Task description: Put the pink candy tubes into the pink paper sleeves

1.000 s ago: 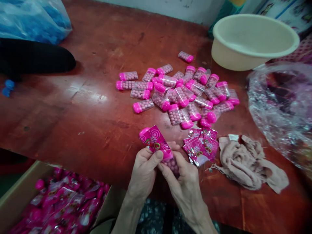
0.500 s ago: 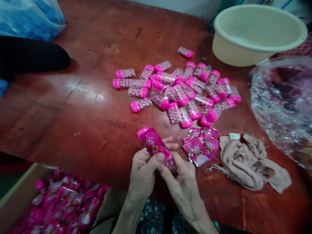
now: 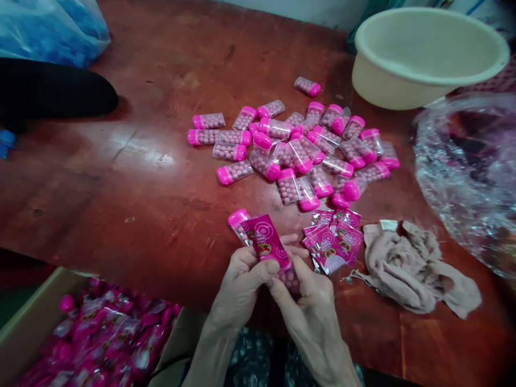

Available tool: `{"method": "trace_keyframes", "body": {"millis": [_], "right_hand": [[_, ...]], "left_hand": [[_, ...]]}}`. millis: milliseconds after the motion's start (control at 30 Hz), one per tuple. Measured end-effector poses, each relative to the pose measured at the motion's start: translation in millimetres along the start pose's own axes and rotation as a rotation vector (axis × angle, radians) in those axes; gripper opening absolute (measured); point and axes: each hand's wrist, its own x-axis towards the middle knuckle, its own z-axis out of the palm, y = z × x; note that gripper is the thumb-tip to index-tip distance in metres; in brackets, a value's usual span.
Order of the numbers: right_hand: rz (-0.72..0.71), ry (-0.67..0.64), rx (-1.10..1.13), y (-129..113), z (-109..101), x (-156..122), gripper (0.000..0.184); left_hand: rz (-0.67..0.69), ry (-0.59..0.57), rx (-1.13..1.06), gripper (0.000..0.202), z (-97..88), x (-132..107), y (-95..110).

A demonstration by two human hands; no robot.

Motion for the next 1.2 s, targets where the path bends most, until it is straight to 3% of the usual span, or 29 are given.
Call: {"method": "trace_keyframes", "body": {"millis": [100, 233, 333, 633, 933, 1200], "right_hand": [[0.002, 0.000, 0.025, 0, 0, 1, 0.014], [-0.020, -0.134, 0.155, -1, -8, 8, 0.022], [0.022, -0.212, 0.166, 0, -11, 7, 0.018], [-0.053, 0.098, 0.094, -2, 9, -5, 0.015], [0.121, -0.121, 0.305, 11, 0, -1, 0.026], [0.228, -0.136, 0.599, 8, 8, 7, 0.014]], "left_hand": [[-0.018, 0.060, -0.058, 0.022, 2.6, 0, -3], [0.026, 0.207, -0.114, 0.023, -1.0, 2, 0], [0.073, 0.276, -0.103, 0.021, -3.7, 3, 4], [-0.014, 0.268, -0.204, 0.015, 13.7, -4, -14], [0.050, 0.316, -0.167, 0.019, 5.8, 2, -3], [-0.052, 0.308, -0.175, 0.018, 13.7, -3, -15]]}}
